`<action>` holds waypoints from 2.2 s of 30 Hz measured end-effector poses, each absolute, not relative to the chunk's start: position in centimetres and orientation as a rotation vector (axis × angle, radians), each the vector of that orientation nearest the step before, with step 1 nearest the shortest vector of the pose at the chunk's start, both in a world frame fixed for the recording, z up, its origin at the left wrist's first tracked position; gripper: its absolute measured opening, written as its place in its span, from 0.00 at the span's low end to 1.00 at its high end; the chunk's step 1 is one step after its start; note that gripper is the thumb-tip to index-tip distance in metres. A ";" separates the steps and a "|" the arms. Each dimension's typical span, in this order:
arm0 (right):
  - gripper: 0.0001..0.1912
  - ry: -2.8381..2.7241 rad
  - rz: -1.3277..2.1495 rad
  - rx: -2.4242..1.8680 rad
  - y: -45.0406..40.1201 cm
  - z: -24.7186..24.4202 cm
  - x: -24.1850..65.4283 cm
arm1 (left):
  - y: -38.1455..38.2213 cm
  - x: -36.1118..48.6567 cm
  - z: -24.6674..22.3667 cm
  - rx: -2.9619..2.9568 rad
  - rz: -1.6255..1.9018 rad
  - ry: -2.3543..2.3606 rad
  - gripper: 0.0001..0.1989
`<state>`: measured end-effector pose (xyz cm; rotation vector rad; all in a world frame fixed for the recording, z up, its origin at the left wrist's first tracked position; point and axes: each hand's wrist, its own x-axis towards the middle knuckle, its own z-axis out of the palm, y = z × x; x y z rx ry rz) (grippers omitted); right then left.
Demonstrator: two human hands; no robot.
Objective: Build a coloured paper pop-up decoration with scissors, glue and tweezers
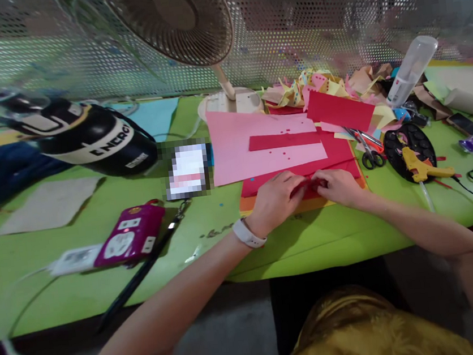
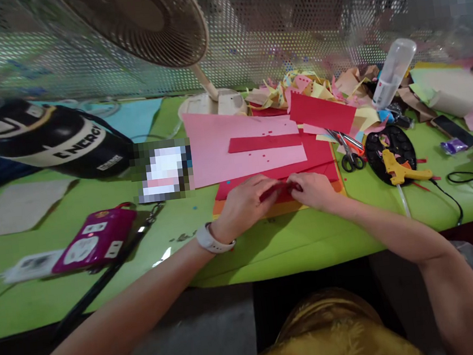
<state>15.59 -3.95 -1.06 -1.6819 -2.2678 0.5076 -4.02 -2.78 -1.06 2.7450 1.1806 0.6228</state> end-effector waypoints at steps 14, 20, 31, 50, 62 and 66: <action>0.07 -2.144 0.704 -1.689 -3.7 -0.4 15.7 | -4.3 -6.5 -2.6 3.084 0.459 0.696 0.20; 0.04 -2.012 0.973 -1.572 -3.1 -0.2 16.3 | -4.3 -6.5 -2.7 3.103 0.405 0.704 0.18; 0.02 -2.030 1.096 -1.658 -3.4 1.1 16.5 | -4.7 -6.2 -2.5 3.141 0.408 0.811 0.18; 0.16 -2.350 0.506 -1.591 -4.0 -0.8 16.1 | -4.5 -6.6 -3.3 3.135 0.419 0.717 0.20; 0.18 -2.365 0.494 -1.642 -4.0 -0.8 16.1 | -4.7 -6.5 -3.0 3.067 0.441 0.776 0.20; 0.20 -2.416 0.479 -1.676 -4.1 -0.4 15.8 | -4.6 -6.4 -3.2 3.092 0.444 0.767 0.19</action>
